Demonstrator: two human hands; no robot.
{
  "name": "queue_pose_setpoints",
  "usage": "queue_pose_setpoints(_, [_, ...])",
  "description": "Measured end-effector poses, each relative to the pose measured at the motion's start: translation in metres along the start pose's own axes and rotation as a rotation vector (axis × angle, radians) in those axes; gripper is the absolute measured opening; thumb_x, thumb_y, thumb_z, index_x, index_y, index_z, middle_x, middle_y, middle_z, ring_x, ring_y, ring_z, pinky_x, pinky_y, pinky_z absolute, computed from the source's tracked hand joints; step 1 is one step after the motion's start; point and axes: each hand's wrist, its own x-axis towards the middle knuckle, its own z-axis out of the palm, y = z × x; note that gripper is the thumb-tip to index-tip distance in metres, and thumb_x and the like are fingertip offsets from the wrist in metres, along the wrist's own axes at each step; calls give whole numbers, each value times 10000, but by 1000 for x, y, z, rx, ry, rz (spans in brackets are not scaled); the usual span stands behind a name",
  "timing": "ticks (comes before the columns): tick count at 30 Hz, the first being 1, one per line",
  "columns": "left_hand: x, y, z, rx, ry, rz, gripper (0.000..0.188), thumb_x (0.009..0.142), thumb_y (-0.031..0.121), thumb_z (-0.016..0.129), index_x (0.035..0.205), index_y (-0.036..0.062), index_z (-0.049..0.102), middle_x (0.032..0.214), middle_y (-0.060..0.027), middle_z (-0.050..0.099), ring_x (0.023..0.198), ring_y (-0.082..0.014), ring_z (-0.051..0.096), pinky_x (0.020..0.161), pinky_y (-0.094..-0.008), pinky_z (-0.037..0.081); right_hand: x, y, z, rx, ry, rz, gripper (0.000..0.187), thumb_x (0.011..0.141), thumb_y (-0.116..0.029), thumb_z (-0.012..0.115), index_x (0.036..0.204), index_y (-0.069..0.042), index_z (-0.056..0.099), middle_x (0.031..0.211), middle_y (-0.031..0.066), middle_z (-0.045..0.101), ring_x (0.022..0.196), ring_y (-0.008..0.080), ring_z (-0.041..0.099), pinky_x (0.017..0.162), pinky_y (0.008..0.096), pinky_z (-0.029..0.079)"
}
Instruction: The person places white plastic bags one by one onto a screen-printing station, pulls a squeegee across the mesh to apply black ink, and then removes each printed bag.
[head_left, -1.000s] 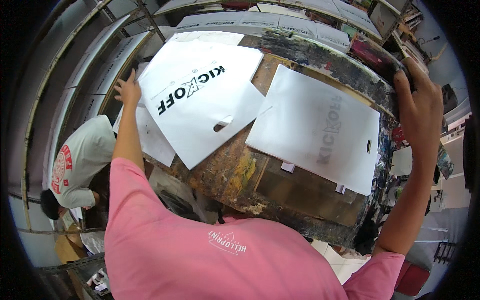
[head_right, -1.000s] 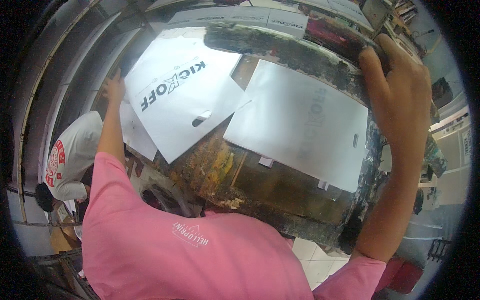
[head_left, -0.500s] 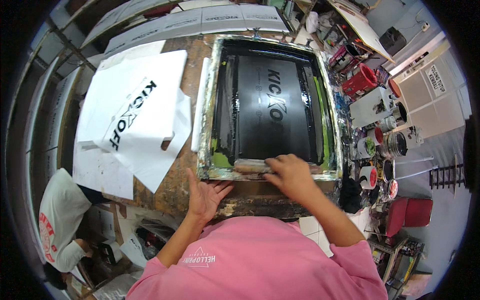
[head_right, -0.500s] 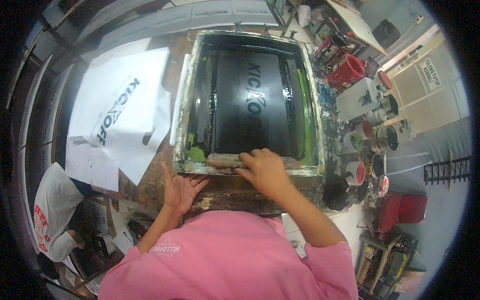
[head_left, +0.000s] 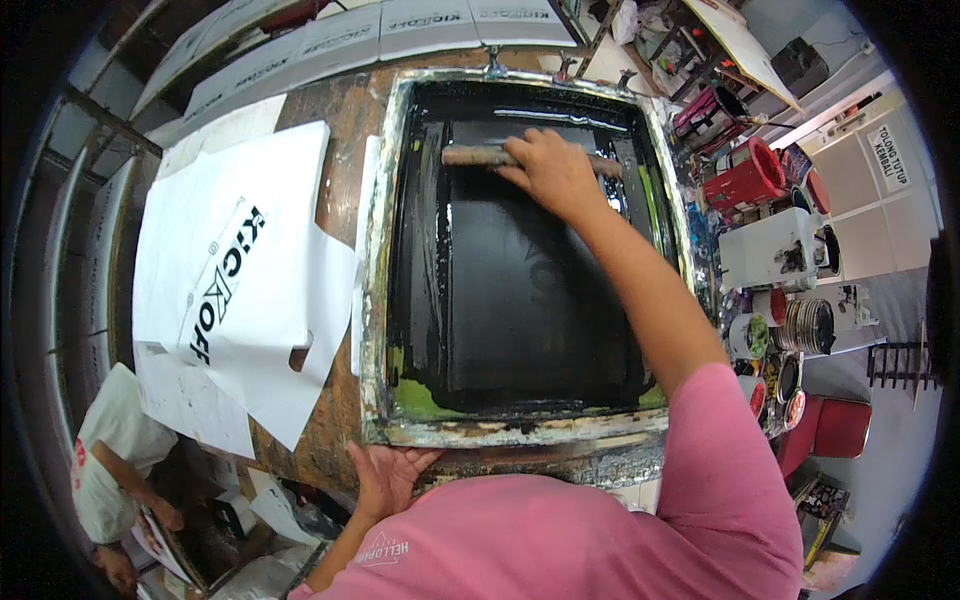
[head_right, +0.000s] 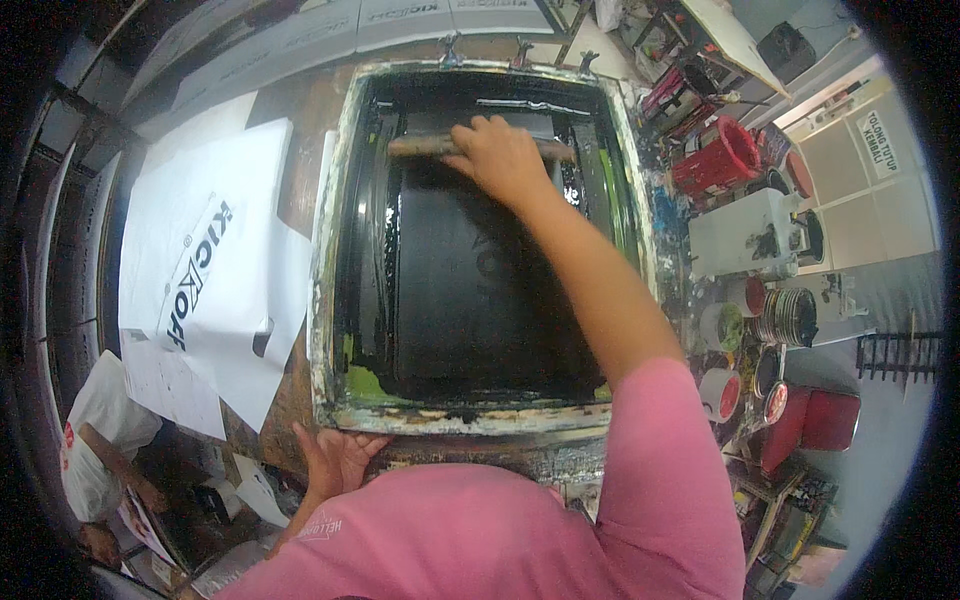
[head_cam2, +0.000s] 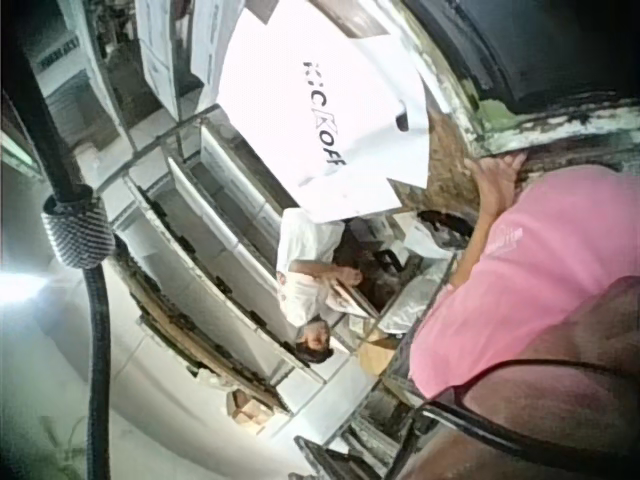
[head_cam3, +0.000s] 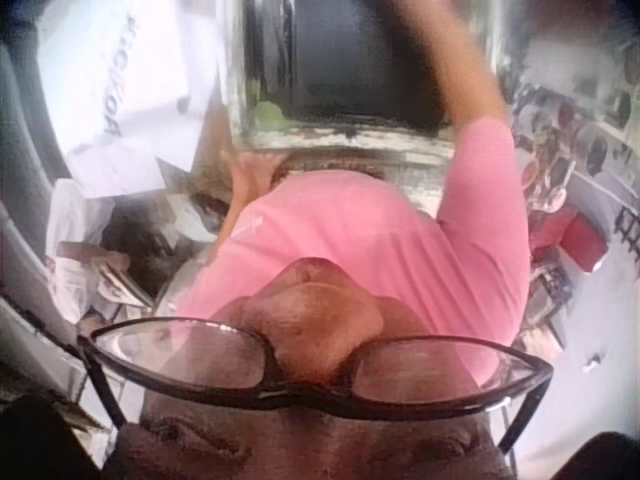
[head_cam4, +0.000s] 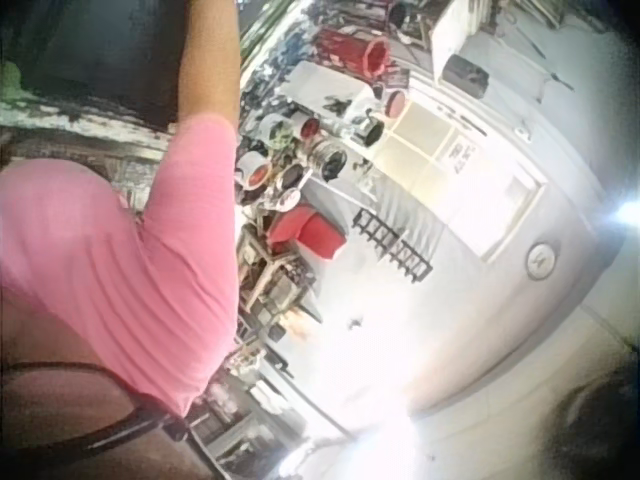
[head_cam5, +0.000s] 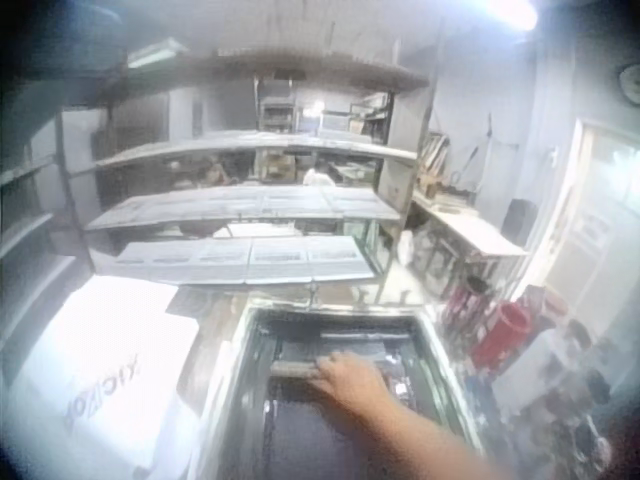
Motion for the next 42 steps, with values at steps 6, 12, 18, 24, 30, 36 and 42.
queue_pose_setpoints(6, [-8,6,-1,61,-53,89,1183,831,902,308,1584,13,102,1597,-201,311,1441,-409,355,1160,-635,288,80,85,-11,192,-103,51,475,885,-546,629,1005,-100,739,959,187,722,929,399,676,830,505,517])
queue_pose_setpoints(12, [3,3,-12,110,-72,178,1092,860,869,336,1560,40,207,1513,-273,374,1399,-447,390,1162,-619,321,67,40,-13,112,-185,57,447,907,-578,579,1037,-174,718,932,141,727,918,365,696,800,502,533])
queue_pose_setpoints(18, [9,10,-1,141,-200,253,1092,866,858,355,1543,11,223,1496,-278,391,1395,-449,395,1164,-608,323,-67,-52,-98,114,-204,7,451,933,-511,587,1041,-76,631,864,170,706,834,372,692,714,495,531])
queue_pose_setpoints(24, [4,32,-5,70,-404,416,1094,871,847,375,1526,-19,239,1479,-284,407,1391,-452,400,1167,-598,326,-172,-158,-221,191,-129,33,385,919,-410,608,1005,-38,560,910,148,562,803,346,612,731,475,511])
queue_pose_setpoints(30, [-14,82,77,-61,-685,630,1157,842,873,372,1504,-71,280,1522,-269,373,1427,-436,343,1211,-573,273,-130,-165,-270,-119,412,44,353,856,-409,635,884,-59,593,826,125,571,768,303,569,923,472,382])
queue_pose_setpoints(36, [46,19,48,2143,460,727,980,900,732,463,1578,49,278,1611,-300,214,1538,-415,80,1186,-657,-24,-84,-146,-312,-103,432,43,385,847,-424,621,821,-41,623,806,148,639,827,321,623,897,486,379])
queue_pose_setpoints(42, [52,8,28,2023,351,611,1132,840,826,448,1537,-54,297,1622,-268,225,1552,-358,79,1145,-701,-100,-32,-123,-317,-90,451,0,370,847,-354,587,741,0,582,690,191,622,690,381,623,763,489,451])
